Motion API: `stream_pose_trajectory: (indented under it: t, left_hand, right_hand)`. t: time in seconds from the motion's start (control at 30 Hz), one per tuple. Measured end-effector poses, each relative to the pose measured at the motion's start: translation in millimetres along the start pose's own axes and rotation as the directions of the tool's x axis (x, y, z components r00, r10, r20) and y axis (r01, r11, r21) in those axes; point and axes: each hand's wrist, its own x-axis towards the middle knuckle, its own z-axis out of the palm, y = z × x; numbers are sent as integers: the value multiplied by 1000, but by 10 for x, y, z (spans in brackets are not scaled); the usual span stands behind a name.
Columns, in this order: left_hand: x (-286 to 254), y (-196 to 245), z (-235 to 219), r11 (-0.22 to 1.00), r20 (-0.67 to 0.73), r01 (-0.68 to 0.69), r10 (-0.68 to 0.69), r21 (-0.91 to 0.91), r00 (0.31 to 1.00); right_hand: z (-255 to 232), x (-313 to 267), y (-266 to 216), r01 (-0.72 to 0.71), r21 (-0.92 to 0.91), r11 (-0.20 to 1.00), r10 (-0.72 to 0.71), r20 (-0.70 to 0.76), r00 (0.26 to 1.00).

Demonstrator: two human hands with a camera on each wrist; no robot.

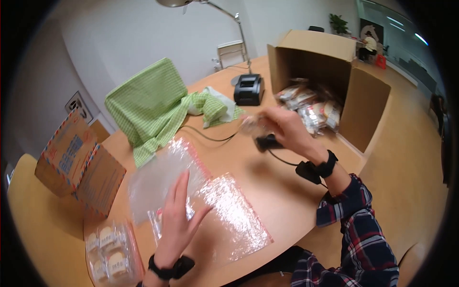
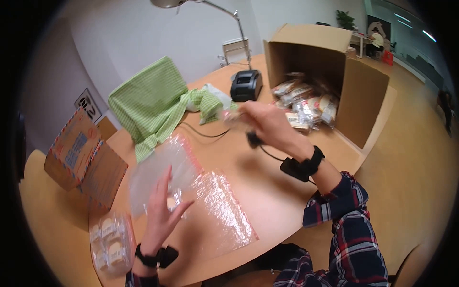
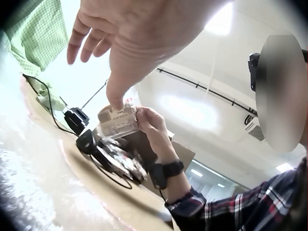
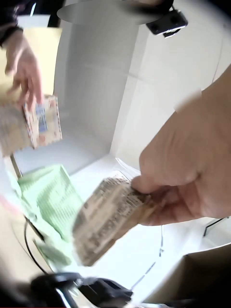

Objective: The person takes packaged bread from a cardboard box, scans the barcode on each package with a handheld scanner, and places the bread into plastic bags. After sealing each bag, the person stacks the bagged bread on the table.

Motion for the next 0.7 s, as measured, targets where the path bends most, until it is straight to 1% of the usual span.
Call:
stream_pose_trajectory:
  t: [0.03,0.07,0.1,0.13,0.17,0.2,0.23,0.27,0.3,0.33,0.37,0.4,0.43,0.5,0.53,0.57,0.63,0.67,0.7]
  left_hand:
    - [127,40,51,997,-78,-31,26,-64,997]
    - [231,64,135,998,-80,-10,6,-55,997]
    - [331,72,244,989,-193,-66,40,-131,980]
    - [369,41,330,971,-307,-134,68,-199,949]
    - [350,-32,373,972,-311,-126,60,-196,949]
    - [327,-117,410,925,-137,41,-99,-377,986]
    - [303,-212,453,826,64,228,-228,-515,972]
    - [268,-342,493,844,45,201,-207,-498,977]
    - [210,-457,498,844,42,208,-216,-495,975]
    - [147,-558,483,727,30,254,-306,-638,951]
    - [96,-620,455,586,32,279,-395,-761,918]
    - [66,-637,428,503,1,253,-448,-826,894]
    - [25,-700,408,507,-5,256,-459,-823,889]
    - [-61,-876,416,174,94,245,-601,-954,794]
    - [-76,-906,438,196,60,224,-610,-955,790]
    - [-91,-930,449,194,58,225,-620,-955,783]
    - [-106,-957,476,210,31,218,-649,-953,760]
    - [-111,-974,488,207,29,217,-657,-954,753]
    - [-113,-1002,500,174,31,192,-659,-966,751]
  right_hand:
    - [105,9,-122,6,163,987,-22,93,995]
    - [212,15,-268,115,247,962,-141,90,986]
    - [297,6,-376,48,366,929,-127,195,972]
    - [380,-9,-463,12,478,878,-142,236,961]
    - [444,-22,-529,-29,578,816,-159,272,949]
    - [468,-25,-564,-89,539,837,-102,314,944]
    - [495,-19,-525,-87,544,835,-109,318,942]
    - [535,-33,-427,-111,492,864,-26,263,964]
    - [582,-54,-303,-140,440,887,55,200,978]
    - [626,-92,-99,-152,252,956,113,163,980]
    - [653,-167,130,-167,56,984,160,114,981]
    - [650,-269,305,-171,-129,977,188,134,973]
    - [643,-352,470,-161,-311,937,215,148,965]
    - [688,-521,706,-221,-444,868,353,241,904]
    - [685,-555,703,-197,-387,901,294,209,933]
    - [684,-552,735,-191,-383,904,290,220,931]
    - [680,-543,797,-233,-354,906,330,244,912]
    - [676,-546,797,-221,-307,926,307,266,914]
    - [686,-540,779,-215,-304,928,301,273,914]
